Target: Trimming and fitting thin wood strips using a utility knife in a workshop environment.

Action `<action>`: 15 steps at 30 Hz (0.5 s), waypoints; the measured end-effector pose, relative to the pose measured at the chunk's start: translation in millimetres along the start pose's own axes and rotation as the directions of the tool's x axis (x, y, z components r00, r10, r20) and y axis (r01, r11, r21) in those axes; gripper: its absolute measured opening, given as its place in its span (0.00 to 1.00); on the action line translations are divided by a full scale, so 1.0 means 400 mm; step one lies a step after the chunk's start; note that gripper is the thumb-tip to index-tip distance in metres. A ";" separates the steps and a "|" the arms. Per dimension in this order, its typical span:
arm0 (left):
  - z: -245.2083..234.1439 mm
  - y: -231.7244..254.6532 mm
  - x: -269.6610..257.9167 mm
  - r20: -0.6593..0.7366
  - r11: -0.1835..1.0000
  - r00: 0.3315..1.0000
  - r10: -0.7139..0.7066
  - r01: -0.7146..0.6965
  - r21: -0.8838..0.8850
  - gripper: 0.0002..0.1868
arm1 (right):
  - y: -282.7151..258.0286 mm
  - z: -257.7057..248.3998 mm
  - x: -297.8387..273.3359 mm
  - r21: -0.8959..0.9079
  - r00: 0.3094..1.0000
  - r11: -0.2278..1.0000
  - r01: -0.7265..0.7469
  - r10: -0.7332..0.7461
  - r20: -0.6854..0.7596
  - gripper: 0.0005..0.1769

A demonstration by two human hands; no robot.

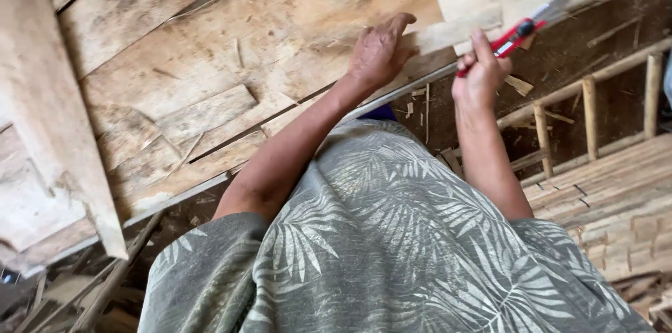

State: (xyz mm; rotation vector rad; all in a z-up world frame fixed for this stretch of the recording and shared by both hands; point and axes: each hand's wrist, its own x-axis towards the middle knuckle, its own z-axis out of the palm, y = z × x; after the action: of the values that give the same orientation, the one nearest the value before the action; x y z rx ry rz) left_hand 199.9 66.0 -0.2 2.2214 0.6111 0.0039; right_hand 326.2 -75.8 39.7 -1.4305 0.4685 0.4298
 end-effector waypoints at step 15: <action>-0.468 -0.222 -0.472 -0.012 0.350 0.708 -0.706 0.334 -0.876 0.11 | 0.148 0.311 -0.454 -0.400 0.560 0.916 -0.004 0.334 0.758 0.11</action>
State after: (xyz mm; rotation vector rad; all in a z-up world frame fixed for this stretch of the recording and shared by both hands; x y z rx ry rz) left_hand -42.0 168.3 98.2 0.9676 1.2548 0.3522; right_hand 148.2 53.2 100.0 -1.3468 -0.2683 1.3356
